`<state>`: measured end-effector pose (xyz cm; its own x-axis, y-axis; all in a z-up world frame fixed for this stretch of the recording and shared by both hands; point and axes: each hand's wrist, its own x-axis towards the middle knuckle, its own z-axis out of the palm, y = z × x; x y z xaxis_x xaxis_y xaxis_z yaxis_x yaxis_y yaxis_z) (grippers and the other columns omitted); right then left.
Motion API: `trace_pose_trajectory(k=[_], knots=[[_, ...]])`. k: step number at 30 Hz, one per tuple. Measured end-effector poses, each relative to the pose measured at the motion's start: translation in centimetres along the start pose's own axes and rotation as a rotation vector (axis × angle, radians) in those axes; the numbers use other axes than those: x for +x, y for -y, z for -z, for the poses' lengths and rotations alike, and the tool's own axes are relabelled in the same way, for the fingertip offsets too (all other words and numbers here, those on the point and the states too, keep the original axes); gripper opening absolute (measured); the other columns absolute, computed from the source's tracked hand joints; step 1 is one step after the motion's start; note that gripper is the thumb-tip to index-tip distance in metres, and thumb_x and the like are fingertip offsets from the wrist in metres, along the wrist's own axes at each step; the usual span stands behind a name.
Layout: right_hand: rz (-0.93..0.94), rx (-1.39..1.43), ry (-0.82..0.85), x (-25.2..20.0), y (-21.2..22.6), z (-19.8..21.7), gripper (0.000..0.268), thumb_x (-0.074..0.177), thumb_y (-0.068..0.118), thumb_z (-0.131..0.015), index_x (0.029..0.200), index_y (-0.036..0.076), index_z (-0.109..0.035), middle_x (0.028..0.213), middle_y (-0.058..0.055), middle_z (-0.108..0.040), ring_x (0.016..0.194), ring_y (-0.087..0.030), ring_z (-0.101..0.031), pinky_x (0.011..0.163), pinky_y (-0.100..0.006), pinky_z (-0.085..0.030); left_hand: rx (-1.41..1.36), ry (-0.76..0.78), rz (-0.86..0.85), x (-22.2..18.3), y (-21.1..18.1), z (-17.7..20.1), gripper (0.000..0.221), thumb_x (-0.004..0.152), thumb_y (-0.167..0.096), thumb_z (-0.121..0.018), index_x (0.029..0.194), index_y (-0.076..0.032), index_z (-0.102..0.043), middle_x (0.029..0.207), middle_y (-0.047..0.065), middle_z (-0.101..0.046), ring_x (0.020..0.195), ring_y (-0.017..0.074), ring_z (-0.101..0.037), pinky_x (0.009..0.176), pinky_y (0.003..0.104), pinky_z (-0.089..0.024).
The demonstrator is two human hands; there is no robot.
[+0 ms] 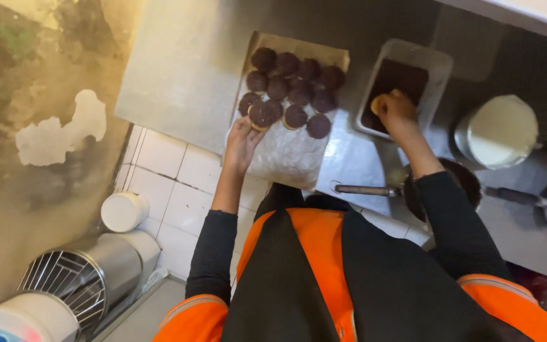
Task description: Glazing donuts by dipping them in chocolate sauce and arranging them on a tray.
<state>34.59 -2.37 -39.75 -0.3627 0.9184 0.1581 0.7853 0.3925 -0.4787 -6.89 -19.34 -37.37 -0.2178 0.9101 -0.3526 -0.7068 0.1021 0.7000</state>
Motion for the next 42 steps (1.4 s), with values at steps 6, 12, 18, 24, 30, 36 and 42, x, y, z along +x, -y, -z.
trace_pose_trajectory(k=[6, 12, 18, 24, 30, 36, 42], knots=[[-0.104, 0.019, 0.102, -0.4, -0.3, -0.1, 0.008, 0.089, 0.011, -0.077, 0.097, 0.01, -0.076, 0.107, -0.017, -0.067, 0.096, -0.04, -0.065, 0.083, -0.05, -0.054, 0.305, -0.224, 0.078, 1.4, 0.7, 9.5, 0.019, 0.102, -0.014, -0.06, 0.116, -0.001, -0.055, 0.116, 0.015, -0.067, 0.105, 0.0271, -0.069, 0.095, 0.043, -0.06], [-0.414, 0.272, -0.094, -1.6, 0.8, 2.9, 0.01, 0.097, 0.012, -0.074, 0.105, 0.006, -0.071, 0.111, -0.012, -0.07, 0.099, -0.026, -0.071, 0.085, -0.038, -0.059, 0.477, -0.237, -0.042, 2.4, 0.6, 10.7, 0.017, 0.101, -0.015, -0.064, 0.107, -0.001, -0.059, 0.103, 0.011, -0.067, 0.088, 0.0178, -0.069, 0.072, 0.034, -0.064], [-0.577, 1.416, -0.51, -4.8, 3.8, 4.7, 0.012, 0.105, -0.003, -0.061, 0.116, -0.003, -0.063, 0.118, -0.018, -0.069, 0.107, -0.028, -0.072, 0.096, -0.04, -0.064, 0.721, -0.243, -0.064, 1.2, -1.2, 9.8, 0.014, 0.103, -0.014, -0.063, 0.103, 0.0, -0.061, 0.087, 0.012, -0.066, 0.064, 0.0155, -0.065, 0.056, 0.03, -0.057], [-0.744, 1.891, -0.544, -7.1, 17.6, 2.7, 0.024, 0.106, -0.006, -0.052, 0.129, -0.004, -0.052, 0.128, -0.024, -0.065, 0.115, -0.031, -0.07, 0.101, -0.038, -0.061, 0.561, -0.165, -0.105, 1.0, -0.5, 12.2, 0.015, 0.102, -0.001, -0.055, 0.116, 0.002, -0.053, 0.1, 0.013, -0.063, 0.079, 0.018, -0.067, 0.073, 0.032, -0.062], [-1.094, 1.971, -0.205, -8.3, 26.5, -10.0, 0.023, 0.101, -0.004, -0.049, 0.124, -0.005, -0.053, 0.13, -0.022, -0.058, 0.119, -0.03, -0.066, 0.101, -0.037, -0.057, 0.33, -0.128, -0.093, -0.1, -0.5, 12.7, 0.033, 0.099, 0.006, -0.049, 0.131, 0.002, -0.041, 0.12, 0.017, -0.057, 0.103, 0.0236, -0.066, 0.097, 0.038, -0.061], [-1.0, 1.789, -0.086, -8.1, 25.4, -20.5, 0.009, 0.1, -0.005, -0.053, 0.108, -0.002, -0.055, 0.118, -0.018, -0.061, 0.11, -0.029, -0.068, 0.098, -0.04, -0.062, 0.302, -0.122, -0.03, -1.3, -0.2, 12.5, 0.039, 0.099, 0.005, -0.052, 0.135, 0.0, -0.037, 0.122, 0.019, -0.057, 0.106, 0.025, -0.066, 0.097, 0.038, -0.058], [-0.924, 1.447, -0.034, -7.4, 26.7, -18.7, 0.025, 0.105, 0.004, -0.057, 0.127, -0.007, -0.059, 0.111, -0.015, -0.064, 0.097, -0.025, -0.068, 0.092, -0.039, -0.062, 0.416, -0.081, 0.023, -1.9, -1.5, 11.9, 0.042, 0.098, 0.003, -0.049, 0.137, -0.003, -0.035, 0.122, 0.019, -0.065, 0.099, 0.0237, -0.069, 0.083, 0.034, -0.059]])
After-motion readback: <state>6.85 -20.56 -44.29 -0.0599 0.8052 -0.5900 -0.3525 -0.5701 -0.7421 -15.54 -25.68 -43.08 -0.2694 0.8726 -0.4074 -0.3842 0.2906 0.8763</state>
